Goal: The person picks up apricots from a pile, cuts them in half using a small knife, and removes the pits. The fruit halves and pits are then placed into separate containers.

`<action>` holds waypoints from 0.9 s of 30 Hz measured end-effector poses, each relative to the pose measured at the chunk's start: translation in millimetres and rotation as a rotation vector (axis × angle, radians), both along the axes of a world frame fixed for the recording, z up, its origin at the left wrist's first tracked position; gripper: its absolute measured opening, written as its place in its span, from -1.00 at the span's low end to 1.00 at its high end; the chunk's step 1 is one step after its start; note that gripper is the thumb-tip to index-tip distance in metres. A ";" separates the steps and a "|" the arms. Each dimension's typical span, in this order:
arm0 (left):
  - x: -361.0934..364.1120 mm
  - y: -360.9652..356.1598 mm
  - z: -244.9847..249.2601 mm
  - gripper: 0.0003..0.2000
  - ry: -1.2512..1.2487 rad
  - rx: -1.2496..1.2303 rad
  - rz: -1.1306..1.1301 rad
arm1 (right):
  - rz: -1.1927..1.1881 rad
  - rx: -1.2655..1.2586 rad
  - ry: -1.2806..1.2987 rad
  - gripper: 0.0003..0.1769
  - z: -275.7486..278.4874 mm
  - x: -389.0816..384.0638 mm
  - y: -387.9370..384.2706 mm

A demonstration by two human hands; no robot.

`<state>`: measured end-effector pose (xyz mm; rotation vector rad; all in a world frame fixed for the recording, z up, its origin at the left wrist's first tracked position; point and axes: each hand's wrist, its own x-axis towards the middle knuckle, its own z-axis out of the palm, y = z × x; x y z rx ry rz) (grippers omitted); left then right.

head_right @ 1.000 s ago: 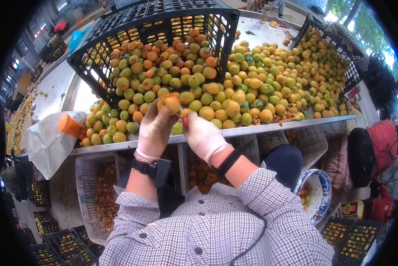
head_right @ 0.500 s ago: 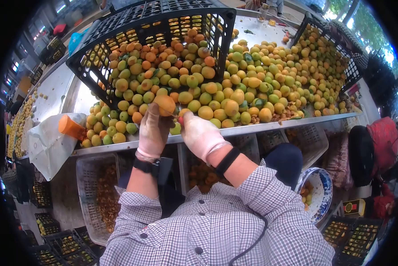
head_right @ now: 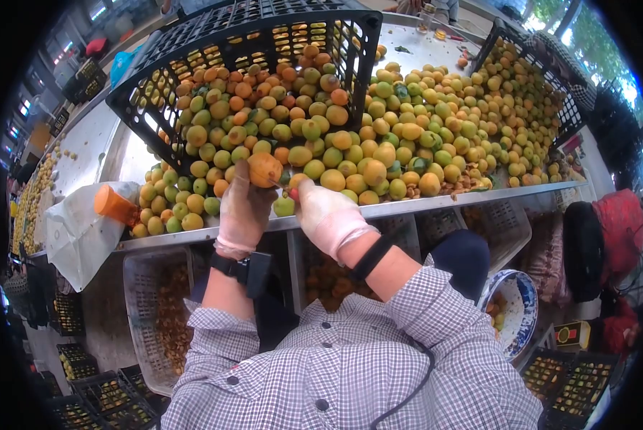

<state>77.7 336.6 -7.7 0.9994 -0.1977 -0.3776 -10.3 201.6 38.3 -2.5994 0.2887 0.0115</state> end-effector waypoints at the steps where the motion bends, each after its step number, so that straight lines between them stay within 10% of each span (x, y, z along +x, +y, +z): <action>1: 0.3 -0.5 1.0 -0.49 0.048 -0.037 0.002 | 0.010 -0.002 -0.014 -0.77 -0.7 -0.7 -0.4; 27: -6.9 -2.1 9.0 -0.45 -0.149 -0.033 -0.077 | -0.016 0.048 0.004 -0.76 7.5 -1.0 0.1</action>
